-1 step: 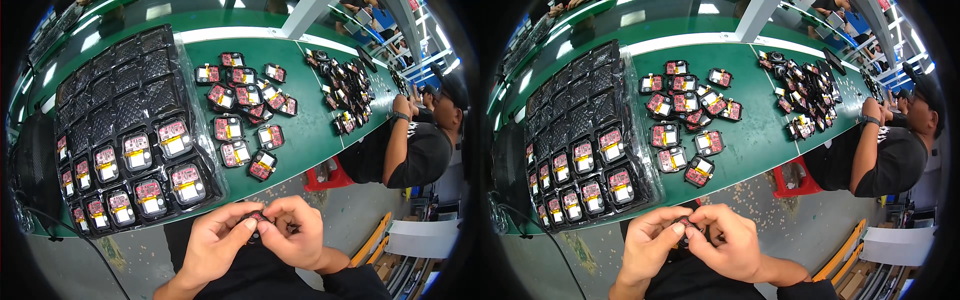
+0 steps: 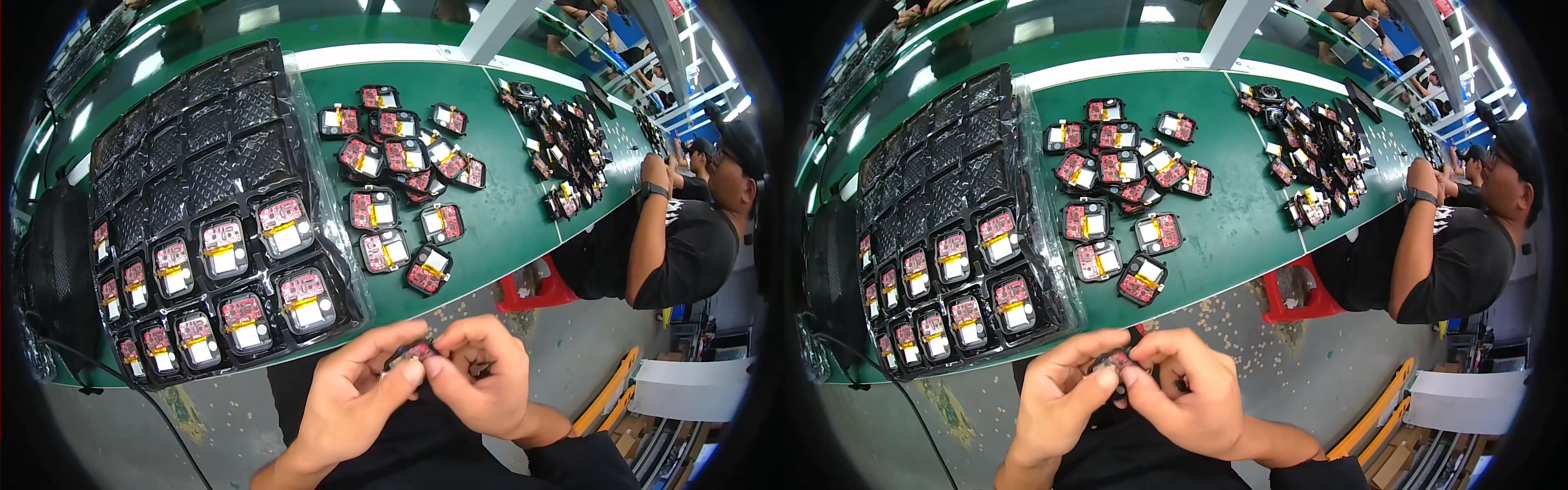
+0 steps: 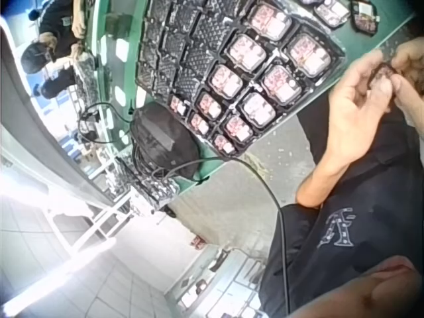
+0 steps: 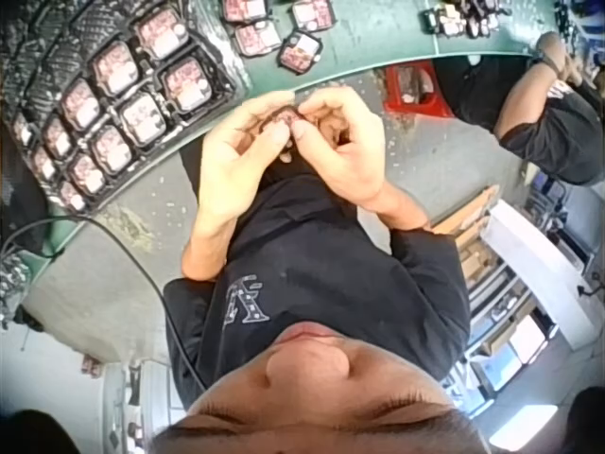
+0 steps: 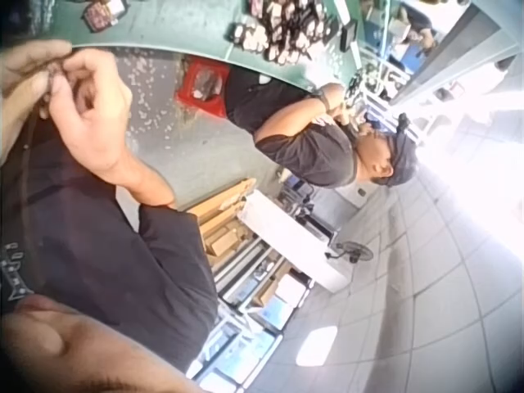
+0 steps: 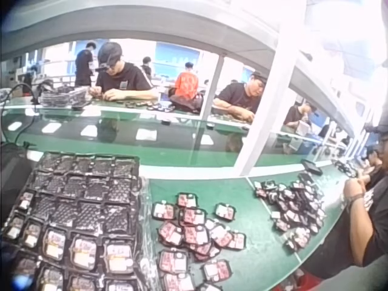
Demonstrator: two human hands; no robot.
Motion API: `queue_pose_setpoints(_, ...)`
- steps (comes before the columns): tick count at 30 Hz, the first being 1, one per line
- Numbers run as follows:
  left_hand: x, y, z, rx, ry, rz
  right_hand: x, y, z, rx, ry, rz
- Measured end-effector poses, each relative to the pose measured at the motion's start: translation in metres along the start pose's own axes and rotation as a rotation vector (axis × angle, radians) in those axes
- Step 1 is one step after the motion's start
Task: Assembling small electronic devices by installing batteries and components into plastic casings using tweezers on a factory line.
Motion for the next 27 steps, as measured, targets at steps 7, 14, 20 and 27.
queue_pose_setpoints(7,-0.013,0.006,-0.011,0.089,0.185,0.080,0.010,0.009,-0.010,0.029,0.205,0.545)
queue_pose_setpoints(14,-0.011,-0.002,-0.015,0.204,0.496,0.463,0.013,0.009,-0.021,-0.180,0.215,0.554)
queue_pose_setpoints(20,-0.007,-0.006,-0.025,0.164,0.273,0.217,-0.014,-0.019,0.001,-0.370,-0.023,-0.047)
queue_pose_setpoints(27,0.003,-0.014,-0.029,0.108,0.135,0.171,-0.028,-0.031,0.019,-0.456,-0.395,-0.415)
Point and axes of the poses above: each hand's wrist, its own z-axis towards the middle knuckle, its own y-axis out of the palm, x = y × z, the point moved 2 cm from there along z, towards the middle knuckle, and after that the axes turned 2 degrees about x, right-handed, at the moved point
